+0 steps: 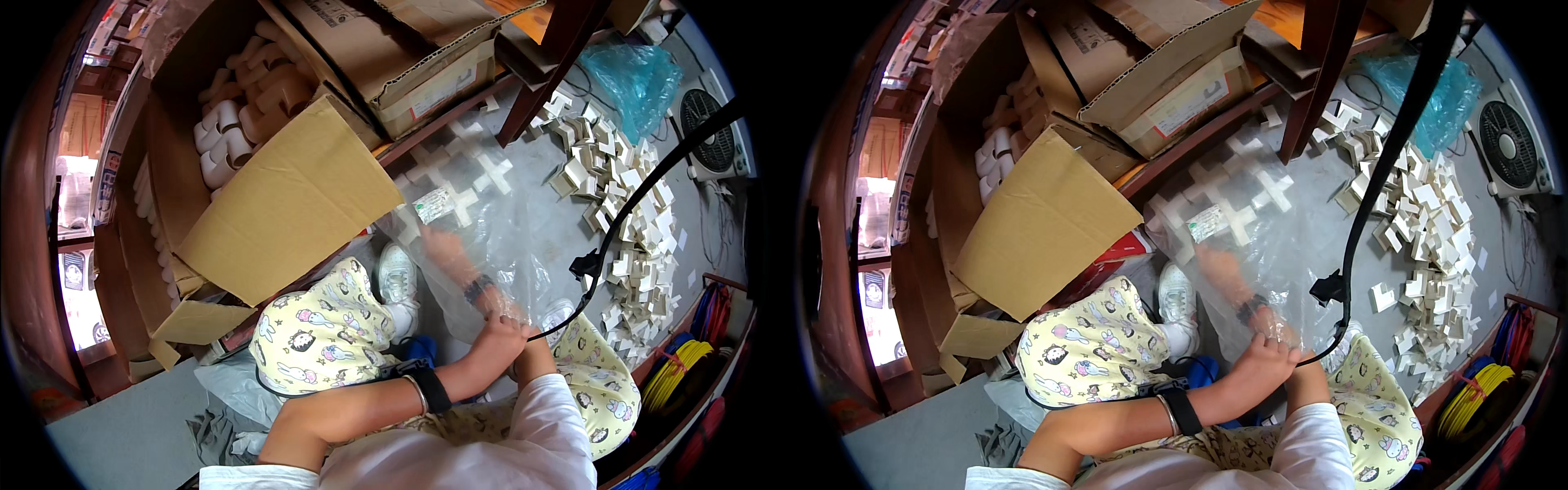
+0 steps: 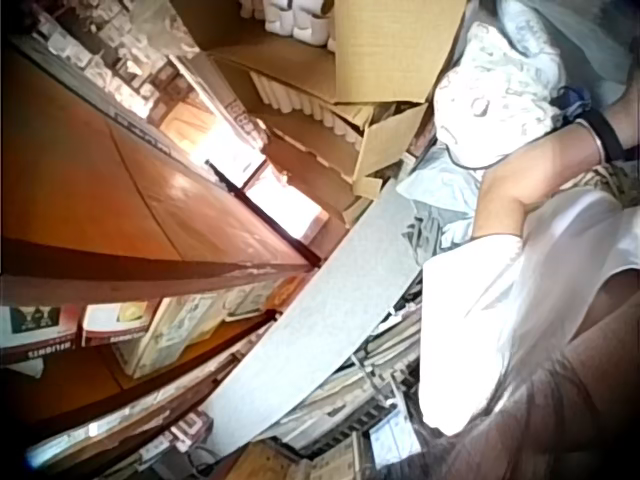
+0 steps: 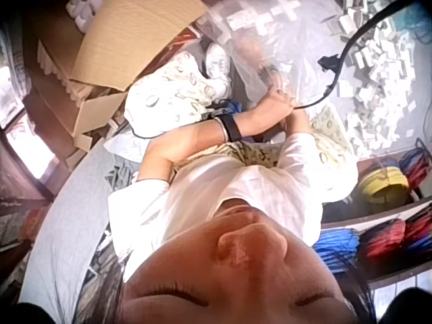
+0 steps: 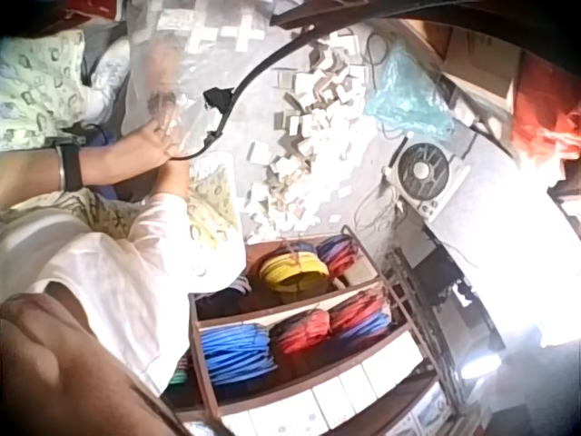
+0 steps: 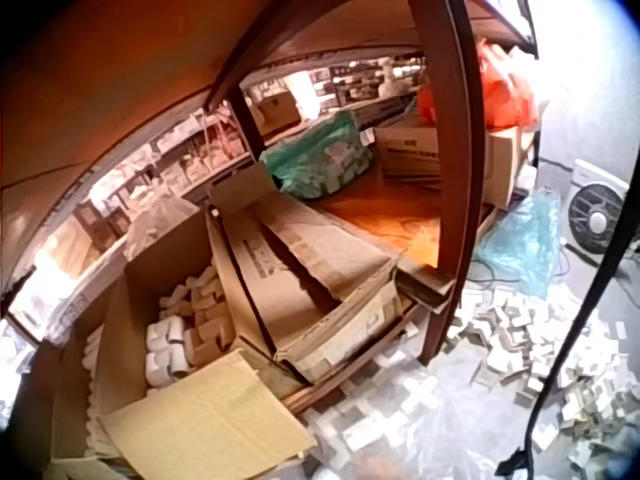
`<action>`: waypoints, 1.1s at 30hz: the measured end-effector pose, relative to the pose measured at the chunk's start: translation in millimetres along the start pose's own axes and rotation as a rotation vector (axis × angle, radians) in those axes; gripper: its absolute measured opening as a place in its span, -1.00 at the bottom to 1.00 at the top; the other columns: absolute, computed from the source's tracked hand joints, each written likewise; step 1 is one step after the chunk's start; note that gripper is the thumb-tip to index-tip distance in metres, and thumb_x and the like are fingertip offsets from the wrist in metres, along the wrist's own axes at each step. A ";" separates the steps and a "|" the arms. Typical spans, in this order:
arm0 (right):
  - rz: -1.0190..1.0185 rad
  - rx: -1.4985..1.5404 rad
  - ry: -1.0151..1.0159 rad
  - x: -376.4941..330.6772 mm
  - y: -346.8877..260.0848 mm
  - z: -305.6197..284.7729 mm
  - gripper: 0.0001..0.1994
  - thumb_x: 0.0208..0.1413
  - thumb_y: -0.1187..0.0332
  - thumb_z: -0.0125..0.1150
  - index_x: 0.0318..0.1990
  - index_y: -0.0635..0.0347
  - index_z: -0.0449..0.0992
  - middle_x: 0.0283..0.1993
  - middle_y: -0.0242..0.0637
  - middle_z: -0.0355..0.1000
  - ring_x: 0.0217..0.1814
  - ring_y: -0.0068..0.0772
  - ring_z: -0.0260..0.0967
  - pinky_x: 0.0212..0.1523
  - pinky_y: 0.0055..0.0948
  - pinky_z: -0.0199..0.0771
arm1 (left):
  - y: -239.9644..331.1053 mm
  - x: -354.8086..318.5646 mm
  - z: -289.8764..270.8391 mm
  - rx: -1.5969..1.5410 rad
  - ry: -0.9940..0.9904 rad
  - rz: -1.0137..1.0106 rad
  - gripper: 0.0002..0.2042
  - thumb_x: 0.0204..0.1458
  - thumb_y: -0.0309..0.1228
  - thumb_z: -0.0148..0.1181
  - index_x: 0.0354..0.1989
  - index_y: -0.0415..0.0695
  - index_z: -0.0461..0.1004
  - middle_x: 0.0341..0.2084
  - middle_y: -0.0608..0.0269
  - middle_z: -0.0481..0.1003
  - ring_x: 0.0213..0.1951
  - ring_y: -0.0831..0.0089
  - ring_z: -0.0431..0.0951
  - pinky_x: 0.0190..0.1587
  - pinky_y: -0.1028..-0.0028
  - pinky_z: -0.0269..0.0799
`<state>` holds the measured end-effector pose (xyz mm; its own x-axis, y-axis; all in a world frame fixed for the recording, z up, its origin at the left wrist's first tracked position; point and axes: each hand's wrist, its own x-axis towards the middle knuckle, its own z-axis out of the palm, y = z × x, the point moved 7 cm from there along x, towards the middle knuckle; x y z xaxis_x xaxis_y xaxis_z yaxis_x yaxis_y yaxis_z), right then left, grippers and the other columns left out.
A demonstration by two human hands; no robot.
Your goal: The person sits on the floor and assembles small, white, cross-shaped plastic components by hand. They pick up individual pieces from a pile, fit them together to form a larger unit, and place the finished assembly into a clear plastic bag.
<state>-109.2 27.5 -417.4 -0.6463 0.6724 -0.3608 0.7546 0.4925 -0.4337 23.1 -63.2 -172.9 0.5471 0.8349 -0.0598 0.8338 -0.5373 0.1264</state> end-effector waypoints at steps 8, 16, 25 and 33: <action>-0.052 0.031 0.123 2.5 -2.4 3.1 -0.47 0.05 0.38 -0.07 0.25 0.12 0.13 -0.20 0.00 0.44 -0.25 -0.03 0.48 -0.32 -0.07 0.52 | 2.5 -0.7 13.4 -0.009 -0.043 -0.007 -0.94 -0.13 -0.41 0.05 -0.44 -0.02 0.35 -0.61 0.38 0.38 -0.48 0.48 0.42 -0.39 0.48 0.22; 0.203 0.211 0.053 -6.2 17.2 -28.1 -0.41 0.03 0.16 0.10 0.21 0.16 0.16 -0.15 -0.09 0.43 -0.16 -0.03 0.45 -0.28 -0.04 0.44 | 2.0 -2.1 12.2 -0.027 -0.054 0.000 -0.97 -0.07 -0.38 0.04 -0.45 -0.01 0.36 -0.60 0.39 0.38 -0.48 0.49 0.42 -0.38 0.48 0.22; 0.299 0.134 0.543 -32.2 59.4 -77.5 -0.20 -0.12 0.27 0.28 0.31 0.16 0.03 -0.43 -0.01 0.44 -0.46 -0.06 0.45 -0.46 -0.21 0.45 | 3.5 -0.3 14.6 -0.064 -0.084 0.012 -0.94 -0.08 -0.42 0.04 -0.40 -0.03 0.39 -0.59 0.39 0.39 -0.44 0.47 0.42 -0.35 0.47 0.23; 0.181 0.166 0.382 -11.0 69.1 -45.5 -0.23 -0.08 0.36 0.18 0.34 0.10 -0.02 -0.42 -0.02 0.43 -0.44 -0.03 0.44 -0.42 -0.17 0.44 | 13.0 7.8 15.4 0.011 -0.197 0.012 -0.92 -0.03 -0.40 0.02 -0.37 -0.04 0.43 -0.62 0.38 0.42 -0.47 0.45 0.46 -0.33 0.40 0.24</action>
<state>-44.8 79.2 -405.8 -0.3937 0.9105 -0.1263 0.8029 0.2737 -0.5295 39.3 -65.5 -187.0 0.5600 0.7896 -0.2506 0.8273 -0.5493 0.1179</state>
